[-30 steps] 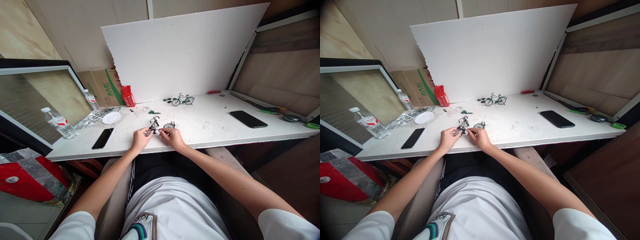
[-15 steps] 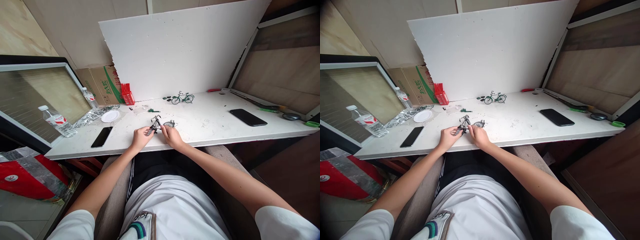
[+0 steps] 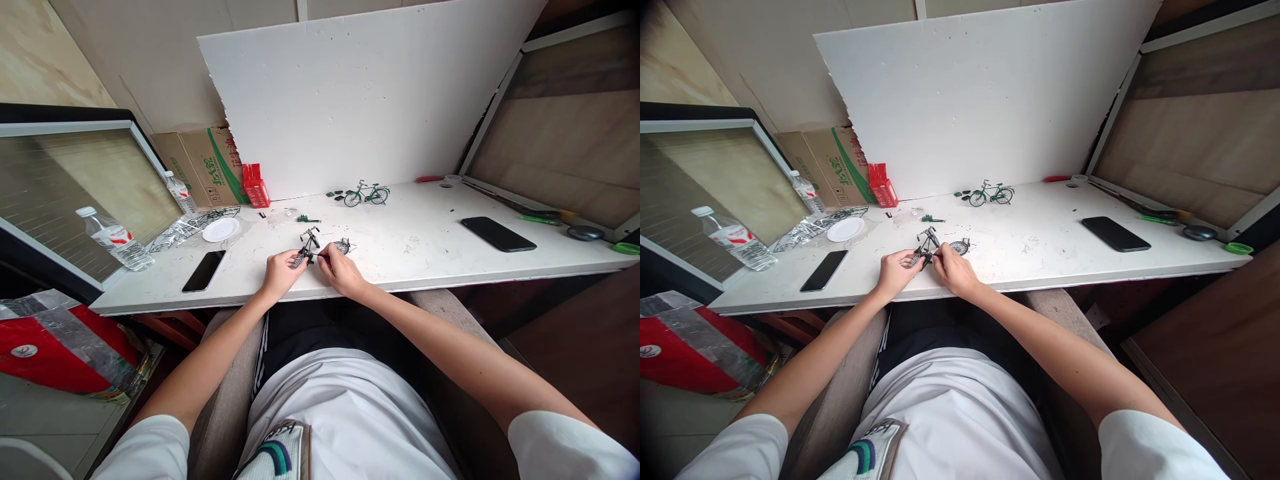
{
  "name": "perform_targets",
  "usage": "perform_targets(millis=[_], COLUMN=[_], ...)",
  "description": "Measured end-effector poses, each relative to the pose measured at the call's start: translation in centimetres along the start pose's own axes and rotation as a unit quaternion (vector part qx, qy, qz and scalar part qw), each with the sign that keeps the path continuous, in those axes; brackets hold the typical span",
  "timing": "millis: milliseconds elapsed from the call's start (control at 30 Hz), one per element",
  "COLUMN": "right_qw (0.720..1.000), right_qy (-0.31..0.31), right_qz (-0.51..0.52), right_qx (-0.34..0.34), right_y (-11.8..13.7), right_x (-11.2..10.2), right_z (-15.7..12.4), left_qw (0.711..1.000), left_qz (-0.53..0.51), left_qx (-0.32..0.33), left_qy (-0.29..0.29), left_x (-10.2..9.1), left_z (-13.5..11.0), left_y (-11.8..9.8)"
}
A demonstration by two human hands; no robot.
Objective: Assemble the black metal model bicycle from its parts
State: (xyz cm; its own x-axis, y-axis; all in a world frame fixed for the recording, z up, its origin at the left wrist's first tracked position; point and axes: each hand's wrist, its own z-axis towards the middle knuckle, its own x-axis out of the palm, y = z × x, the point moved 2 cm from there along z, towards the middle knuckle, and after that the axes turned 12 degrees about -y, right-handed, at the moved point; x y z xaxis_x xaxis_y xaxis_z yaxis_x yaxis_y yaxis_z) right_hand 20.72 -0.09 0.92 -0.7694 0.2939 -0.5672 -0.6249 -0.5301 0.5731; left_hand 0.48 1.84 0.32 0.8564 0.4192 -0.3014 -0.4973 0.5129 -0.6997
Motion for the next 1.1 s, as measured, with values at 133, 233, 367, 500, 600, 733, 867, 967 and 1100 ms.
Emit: perform_targets(millis=[133,233,367,500,600,733,867,967,1100], right_qw=[1.000,1.000,1.000,0.999,0.998,0.999,0.998,0.997,0.998], right_qy=[0.002,0.003,0.013,0.021,0.007,-0.002,-0.018,-0.033,-0.038], right_qz=[-0.010,-0.022,-0.009,0.013,0.011,0.021,0.050,0.067,0.032], right_qx=[-0.008,-0.007,0.017,0.038,0.054,0.045,0.022,0.016,0.041], right_y=[0.00,-0.01,-0.01,0.08,0.07,-0.05,-0.35,-0.63,-0.89], right_x=[0.05,0.09,0.04,-0.16,-0.26,-0.13,0.08,0.19,0.31], right_z=[0.00,0.09,0.30,0.33,0.27,0.17,-0.01,-0.12,-0.09], left_qw=[1.000,1.000,1.000,1.000,1.000,1.000,1.000,1.000,1.000], left_qz=[0.002,0.003,0.008,0.010,0.010,0.013,0.000,-0.012,0.003], left_qx=[0.004,0.005,0.011,0.020,0.020,0.012,-0.004,-0.010,0.004], left_qy=[0.001,0.005,0.006,0.003,0.004,0.005,0.012,0.016,0.016], left_x=[-0.09,-0.12,-0.08,-0.03,-0.01,0.00,0.03,-0.01,-0.09], left_z=[0.05,0.05,0.00,-0.05,-0.06,-0.01,0.03,0.02,-0.02], left_y=[-0.20,-0.28,-0.30,-0.36,-0.44,-0.45,-0.35,-0.41,-0.61])
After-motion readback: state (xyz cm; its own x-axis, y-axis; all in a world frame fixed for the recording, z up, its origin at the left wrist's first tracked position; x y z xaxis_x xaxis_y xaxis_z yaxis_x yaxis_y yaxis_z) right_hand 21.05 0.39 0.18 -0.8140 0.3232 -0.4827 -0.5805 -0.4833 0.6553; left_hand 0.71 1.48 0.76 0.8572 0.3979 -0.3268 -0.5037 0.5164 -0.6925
